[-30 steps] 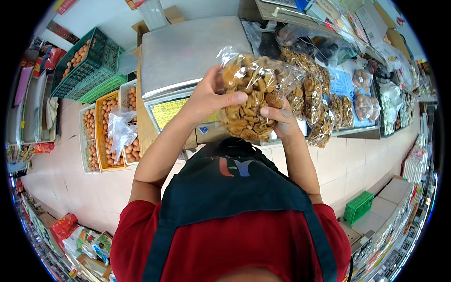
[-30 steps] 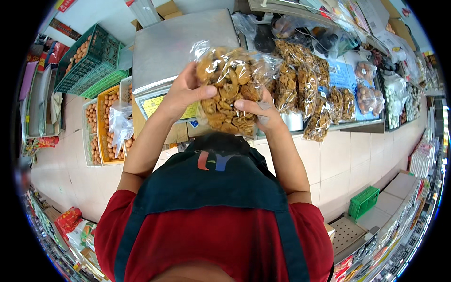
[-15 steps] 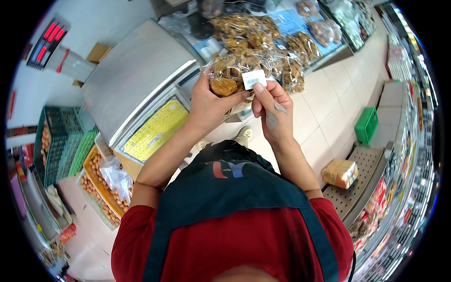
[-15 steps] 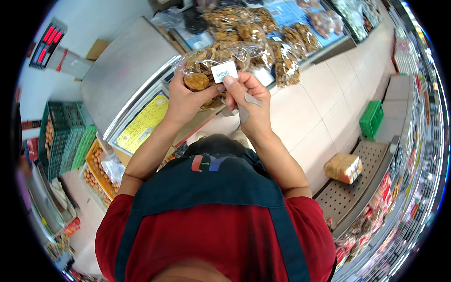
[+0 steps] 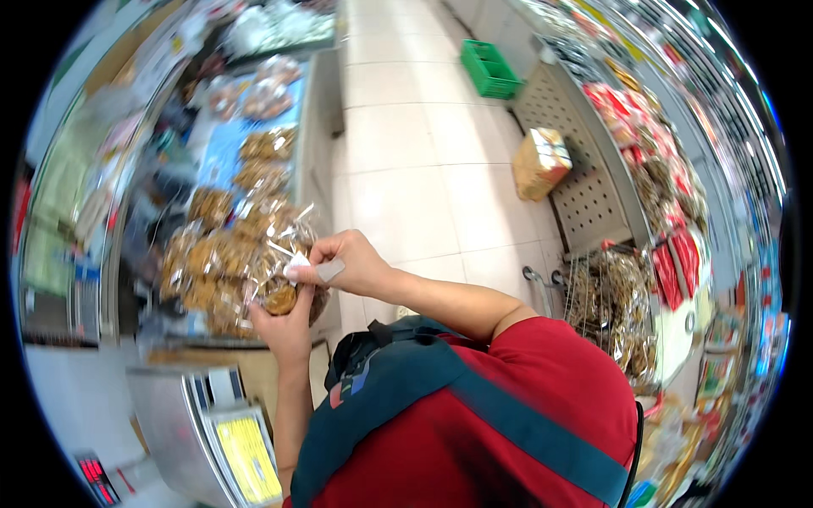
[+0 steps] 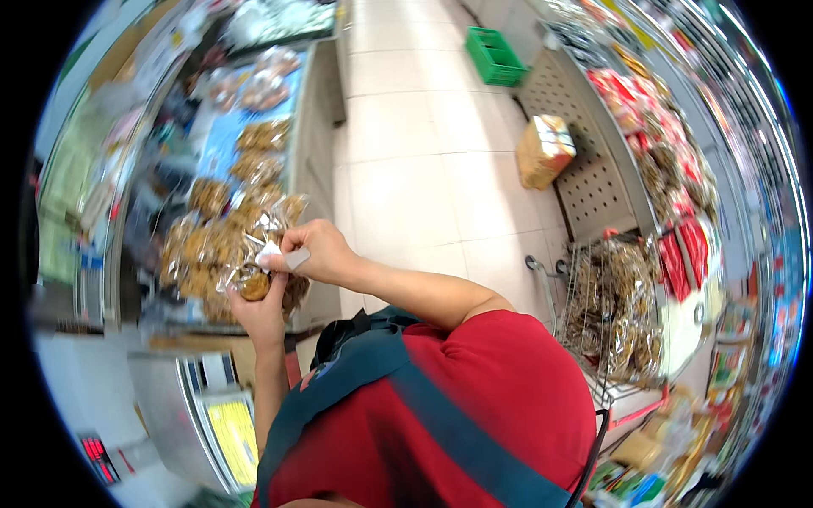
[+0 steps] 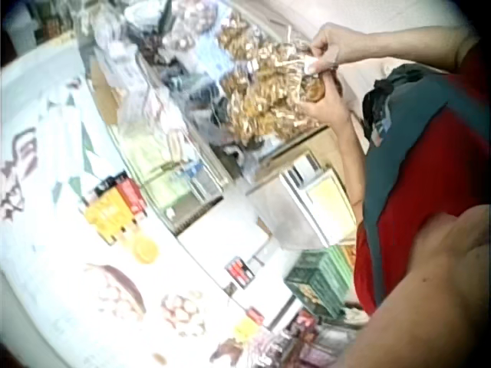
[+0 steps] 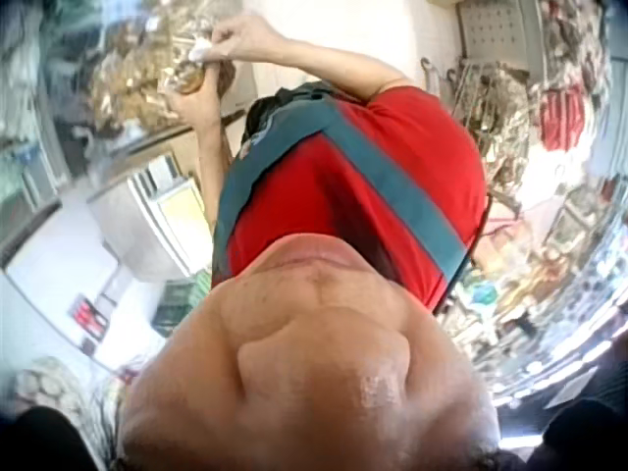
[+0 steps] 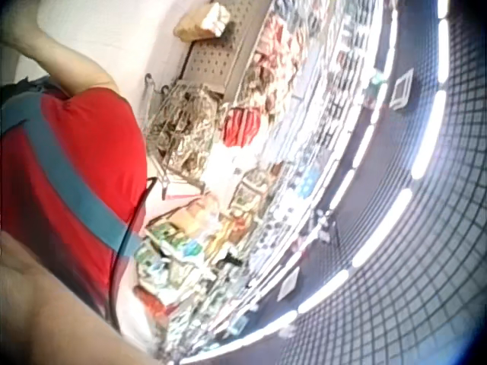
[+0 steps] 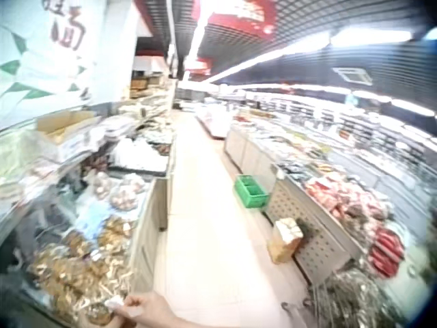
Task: The person picks up multiple sealed bags of dried food items from a shelf and places them onto a digital scale. They then affix a printed label to each bag and set the labeled bags aside on the counter.
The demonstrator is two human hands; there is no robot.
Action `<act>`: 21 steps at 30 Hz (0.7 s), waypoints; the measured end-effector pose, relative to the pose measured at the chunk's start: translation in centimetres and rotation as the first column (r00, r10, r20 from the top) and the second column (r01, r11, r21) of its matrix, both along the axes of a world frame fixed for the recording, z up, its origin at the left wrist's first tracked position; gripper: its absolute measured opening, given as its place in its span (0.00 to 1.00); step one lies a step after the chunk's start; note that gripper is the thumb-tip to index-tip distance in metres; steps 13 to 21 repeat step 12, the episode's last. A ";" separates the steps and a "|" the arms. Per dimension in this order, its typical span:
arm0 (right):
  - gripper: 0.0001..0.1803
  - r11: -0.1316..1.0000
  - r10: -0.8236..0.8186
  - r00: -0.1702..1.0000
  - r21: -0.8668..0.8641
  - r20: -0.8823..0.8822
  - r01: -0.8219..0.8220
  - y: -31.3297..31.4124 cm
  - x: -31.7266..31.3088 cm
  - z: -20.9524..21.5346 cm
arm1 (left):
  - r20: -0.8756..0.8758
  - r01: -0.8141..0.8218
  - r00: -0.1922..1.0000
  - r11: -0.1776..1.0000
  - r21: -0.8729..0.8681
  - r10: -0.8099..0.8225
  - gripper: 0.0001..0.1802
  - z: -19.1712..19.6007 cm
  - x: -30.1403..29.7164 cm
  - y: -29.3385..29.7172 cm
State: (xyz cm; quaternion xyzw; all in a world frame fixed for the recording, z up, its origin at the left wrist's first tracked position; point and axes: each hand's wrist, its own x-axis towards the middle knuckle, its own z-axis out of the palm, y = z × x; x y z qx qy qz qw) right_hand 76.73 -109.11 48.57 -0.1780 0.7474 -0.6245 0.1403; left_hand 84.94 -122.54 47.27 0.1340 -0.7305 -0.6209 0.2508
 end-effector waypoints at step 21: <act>0.50 0.924 -0.312 0.945 -0.198 0.102 0.327 18.3 -2.6 -4.1 | 0.050 0.508 0.679 0.518 0.688 -0.732 0.32 -4.0 -12.2 13.0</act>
